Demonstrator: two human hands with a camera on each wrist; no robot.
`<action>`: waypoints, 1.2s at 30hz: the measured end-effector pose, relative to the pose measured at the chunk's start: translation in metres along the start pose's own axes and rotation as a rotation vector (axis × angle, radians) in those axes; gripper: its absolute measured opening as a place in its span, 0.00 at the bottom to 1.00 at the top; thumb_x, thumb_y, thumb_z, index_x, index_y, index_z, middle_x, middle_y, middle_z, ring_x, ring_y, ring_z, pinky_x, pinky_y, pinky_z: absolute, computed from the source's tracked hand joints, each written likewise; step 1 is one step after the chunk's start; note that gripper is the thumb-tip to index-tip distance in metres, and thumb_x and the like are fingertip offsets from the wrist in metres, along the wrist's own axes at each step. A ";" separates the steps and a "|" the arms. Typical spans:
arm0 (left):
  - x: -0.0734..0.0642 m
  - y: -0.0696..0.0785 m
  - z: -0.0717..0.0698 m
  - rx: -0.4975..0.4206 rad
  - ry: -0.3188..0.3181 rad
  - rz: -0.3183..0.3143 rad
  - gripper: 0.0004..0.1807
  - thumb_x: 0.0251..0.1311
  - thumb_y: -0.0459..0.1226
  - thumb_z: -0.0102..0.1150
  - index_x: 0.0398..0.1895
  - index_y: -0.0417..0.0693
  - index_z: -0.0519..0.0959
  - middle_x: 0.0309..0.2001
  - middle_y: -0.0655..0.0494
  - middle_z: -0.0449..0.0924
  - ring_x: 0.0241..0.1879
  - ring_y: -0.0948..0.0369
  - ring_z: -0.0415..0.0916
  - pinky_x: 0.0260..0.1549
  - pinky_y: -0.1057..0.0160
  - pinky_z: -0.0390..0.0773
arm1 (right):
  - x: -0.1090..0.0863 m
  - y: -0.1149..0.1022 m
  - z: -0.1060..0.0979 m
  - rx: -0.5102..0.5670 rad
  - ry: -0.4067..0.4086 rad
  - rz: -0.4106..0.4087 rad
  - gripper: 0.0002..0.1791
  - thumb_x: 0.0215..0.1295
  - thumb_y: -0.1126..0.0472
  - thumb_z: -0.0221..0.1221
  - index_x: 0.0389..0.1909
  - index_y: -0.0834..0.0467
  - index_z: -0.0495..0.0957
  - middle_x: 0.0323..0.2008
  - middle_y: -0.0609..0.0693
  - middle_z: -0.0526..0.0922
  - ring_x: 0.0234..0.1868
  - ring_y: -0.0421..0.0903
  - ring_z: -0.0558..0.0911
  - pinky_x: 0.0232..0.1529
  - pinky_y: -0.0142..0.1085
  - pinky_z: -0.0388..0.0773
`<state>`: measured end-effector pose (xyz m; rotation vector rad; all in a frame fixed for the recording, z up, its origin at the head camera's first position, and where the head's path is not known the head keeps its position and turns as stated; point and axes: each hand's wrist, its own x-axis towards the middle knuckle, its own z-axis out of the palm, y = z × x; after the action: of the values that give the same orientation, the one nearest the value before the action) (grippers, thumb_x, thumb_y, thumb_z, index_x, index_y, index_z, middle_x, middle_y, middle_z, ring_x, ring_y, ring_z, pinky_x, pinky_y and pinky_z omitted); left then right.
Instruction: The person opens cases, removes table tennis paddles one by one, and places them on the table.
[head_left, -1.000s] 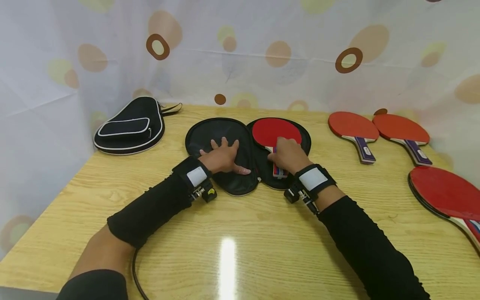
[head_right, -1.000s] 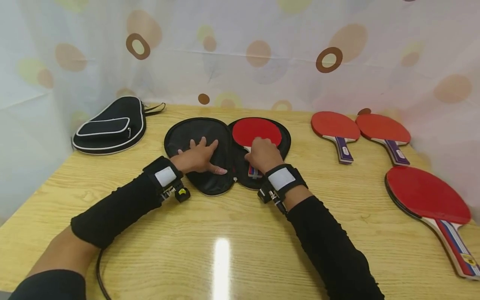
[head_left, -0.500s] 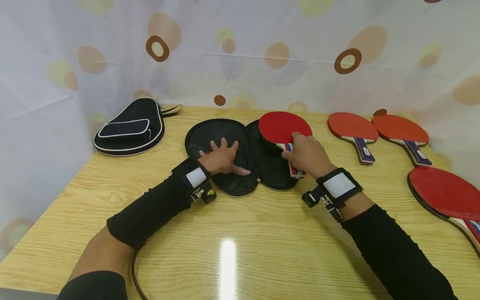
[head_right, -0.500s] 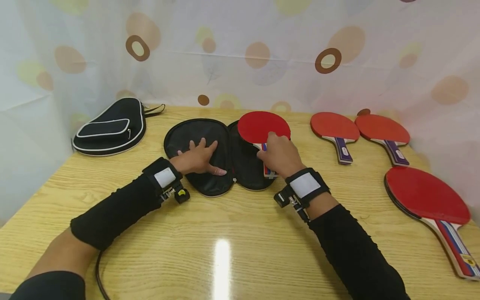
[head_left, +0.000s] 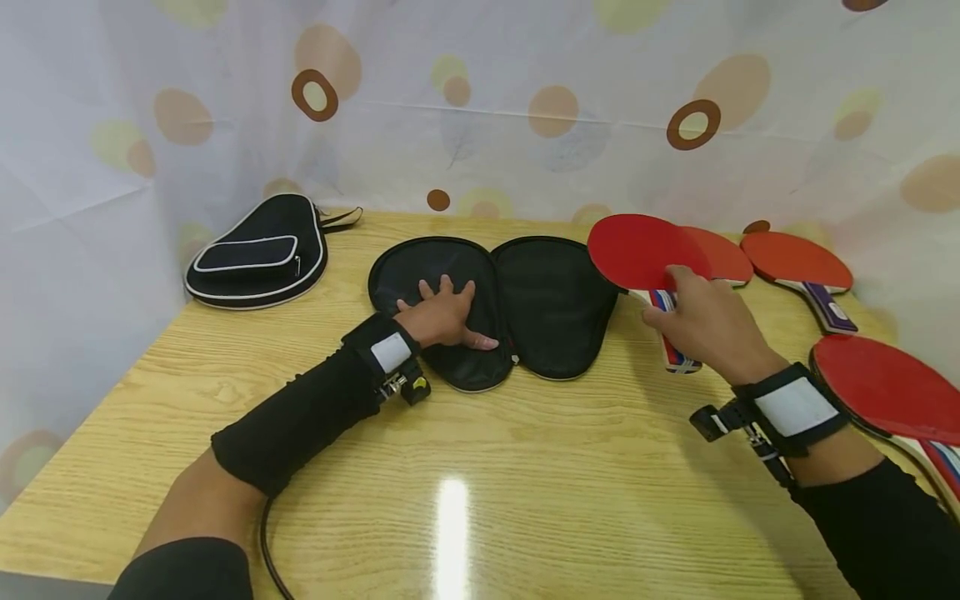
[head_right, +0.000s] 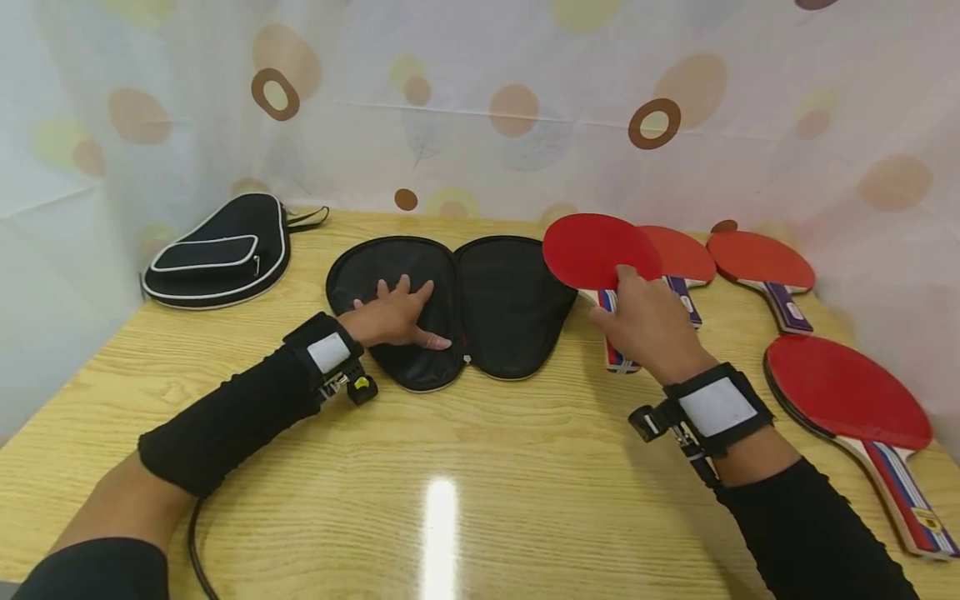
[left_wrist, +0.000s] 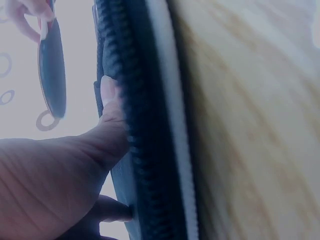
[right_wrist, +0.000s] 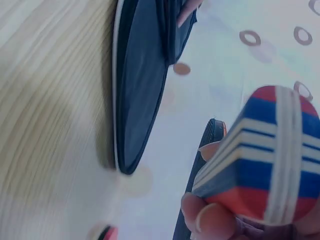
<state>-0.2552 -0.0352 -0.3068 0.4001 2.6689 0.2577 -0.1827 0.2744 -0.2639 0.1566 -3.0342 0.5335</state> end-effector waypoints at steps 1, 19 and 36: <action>0.000 0.000 0.000 -0.001 0.000 0.000 0.60 0.58 0.65 0.63 0.83 0.53 0.41 0.80 0.36 0.32 0.76 0.30 0.29 0.63 0.22 0.45 | -0.003 0.005 -0.003 -0.006 0.004 0.004 0.30 0.67 0.57 0.61 0.59 0.75 0.66 0.32 0.67 0.83 0.20 0.50 0.81 0.23 0.46 0.82; 0.004 -0.002 -0.001 0.017 0.008 0.006 0.59 0.58 0.65 0.62 0.83 0.53 0.42 0.80 0.35 0.33 0.76 0.30 0.30 0.63 0.22 0.46 | -0.077 0.076 -0.025 -0.101 0.012 0.129 0.27 0.70 0.55 0.58 0.55 0.73 0.62 0.21 0.53 0.75 0.15 0.45 0.73 0.16 0.40 0.70; 0.004 -0.003 -0.002 0.019 0.006 0.012 0.59 0.58 0.65 0.62 0.83 0.53 0.42 0.80 0.36 0.34 0.76 0.31 0.30 0.64 0.23 0.46 | -0.132 0.109 -0.003 -0.166 -0.090 0.237 0.40 0.72 0.53 0.58 0.63 0.84 0.54 0.10 0.47 0.67 0.11 0.45 0.61 0.16 0.38 0.58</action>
<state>-0.2607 -0.0370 -0.3070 0.4222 2.6772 0.2374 -0.0632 0.3894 -0.3079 -0.1936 -3.1872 0.2910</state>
